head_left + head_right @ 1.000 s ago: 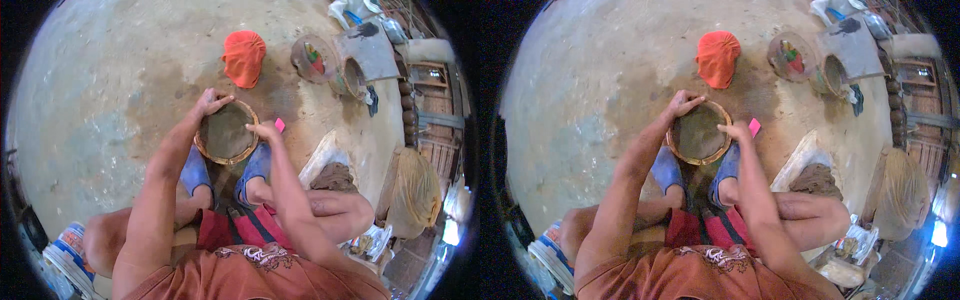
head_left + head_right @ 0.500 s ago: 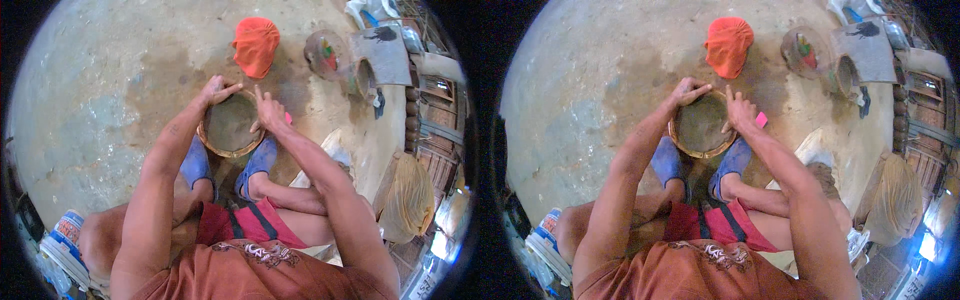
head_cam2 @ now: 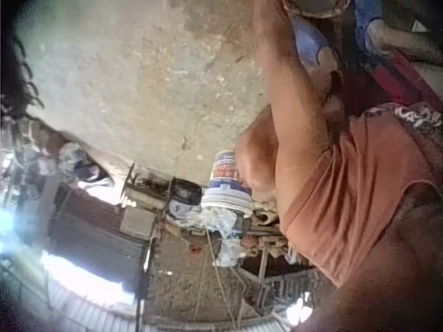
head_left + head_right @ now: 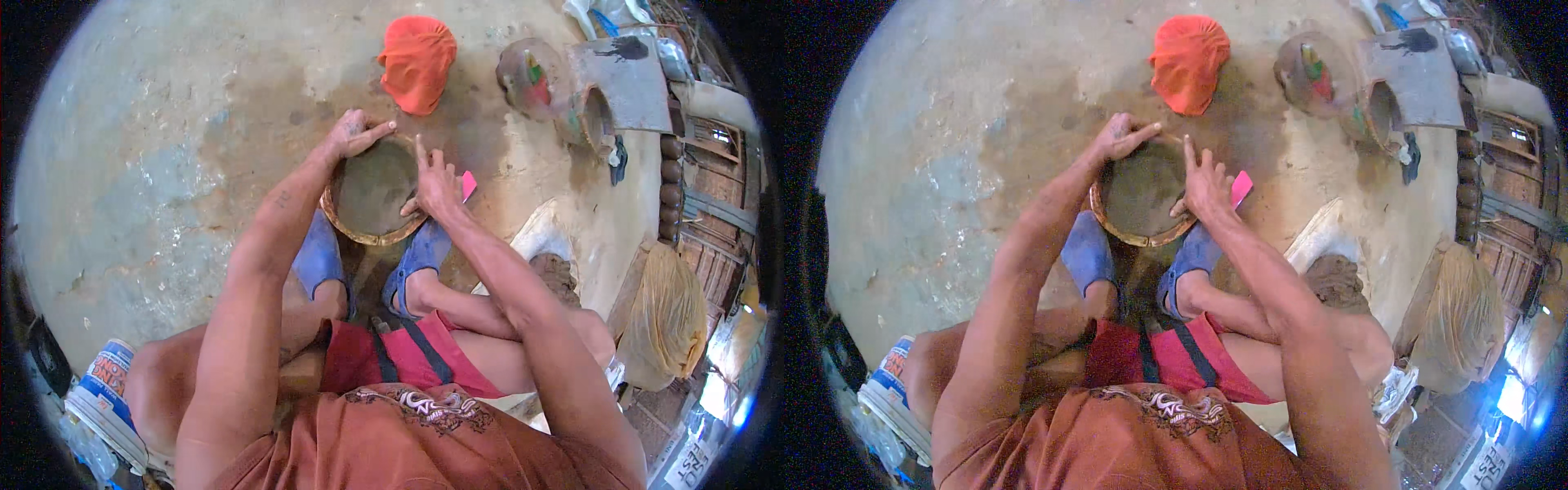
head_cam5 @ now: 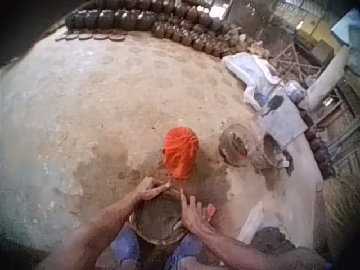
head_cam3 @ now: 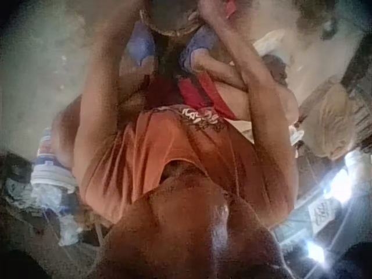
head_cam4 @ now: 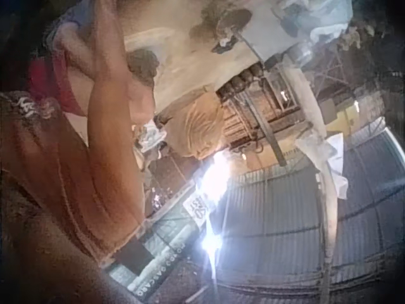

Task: The person prepares clay by kneading it on a cloth and then shapes it into a round vessel by hand inside a wooden form, smoothing the inner edges with a small pink tool.

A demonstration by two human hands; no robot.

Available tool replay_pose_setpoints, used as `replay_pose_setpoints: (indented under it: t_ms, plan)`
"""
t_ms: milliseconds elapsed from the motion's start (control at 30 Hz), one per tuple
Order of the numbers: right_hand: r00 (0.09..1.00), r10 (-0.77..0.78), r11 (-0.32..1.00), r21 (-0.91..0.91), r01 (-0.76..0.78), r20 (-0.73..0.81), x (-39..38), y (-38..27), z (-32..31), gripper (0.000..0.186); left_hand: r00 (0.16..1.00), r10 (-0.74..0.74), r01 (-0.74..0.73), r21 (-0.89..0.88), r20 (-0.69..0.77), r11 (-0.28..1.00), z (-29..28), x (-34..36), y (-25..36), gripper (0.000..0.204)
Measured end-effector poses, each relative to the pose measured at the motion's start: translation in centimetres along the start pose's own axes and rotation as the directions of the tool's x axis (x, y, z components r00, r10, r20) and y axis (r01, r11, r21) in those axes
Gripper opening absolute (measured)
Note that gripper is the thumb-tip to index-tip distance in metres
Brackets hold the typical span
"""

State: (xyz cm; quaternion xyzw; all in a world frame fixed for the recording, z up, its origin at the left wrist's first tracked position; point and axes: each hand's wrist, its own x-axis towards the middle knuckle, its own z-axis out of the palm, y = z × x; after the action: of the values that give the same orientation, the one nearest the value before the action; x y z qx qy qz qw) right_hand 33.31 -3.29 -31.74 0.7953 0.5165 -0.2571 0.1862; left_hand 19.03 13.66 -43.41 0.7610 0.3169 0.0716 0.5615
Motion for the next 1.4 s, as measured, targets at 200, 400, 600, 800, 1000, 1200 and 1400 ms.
replay_pose_setpoints:
  t_ms: [200,400,600,800,1000,1200,1400]
  plan:
    - [0.998,0.048,0.996,0.079,-0.045,-0.045,-0.8,-0.3,-0.2,0.156,0.994,0.071,-0.069,0.025,-0.086,0.997,-0.5,-0.1,0.7,0.052]
    - [0.986,0.123,0.955,0.258,-0.148,0.112,-1.1,1.4,3.1,0.167,0.994,0.071,-0.071,0.006,-0.082,0.997,0.1,0.6,0.6,0.053]
    - [0.993,0.085,0.969,0.226,-0.102,0.081,0.1,-0.2,3.5,0.172,0.993,0.047,-0.043,0.045,-0.109,0.998,-0.9,-0.9,-0.5,0.053]
    - [0.998,0.064,0.943,0.325,-0.069,0.028,0.7,2.9,6.3,0.171,0.780,0.596,-0.613,-0.042,-0.188,0.789,-0.7,-0.3,19.8,0.041]
    - [0.982,0.149,0.935,0.306,-0.177,0.114,-0.7,0.9,3.6,0.169,0.556,0.771,-0.808,0.014,-0.310,0.589,1.7,-7.7,30.3,0.041]
    - [0.995,0.042,0.953,0.297,-0.066,0.087,-0.1,-1.5,5.1,0.172,0.718,0.547,-0.546,0.139,-0.429,0.826,0.7,-4.3,21.6,0.041]
    - [0.997,0.075,0.959,0.272,-0.075,0.010,0.1,3.7,4.6,0.173,0.696,0.552,-0.597,0.055,-0.460,0.800,3.0,-3.4,25.3,0.042]
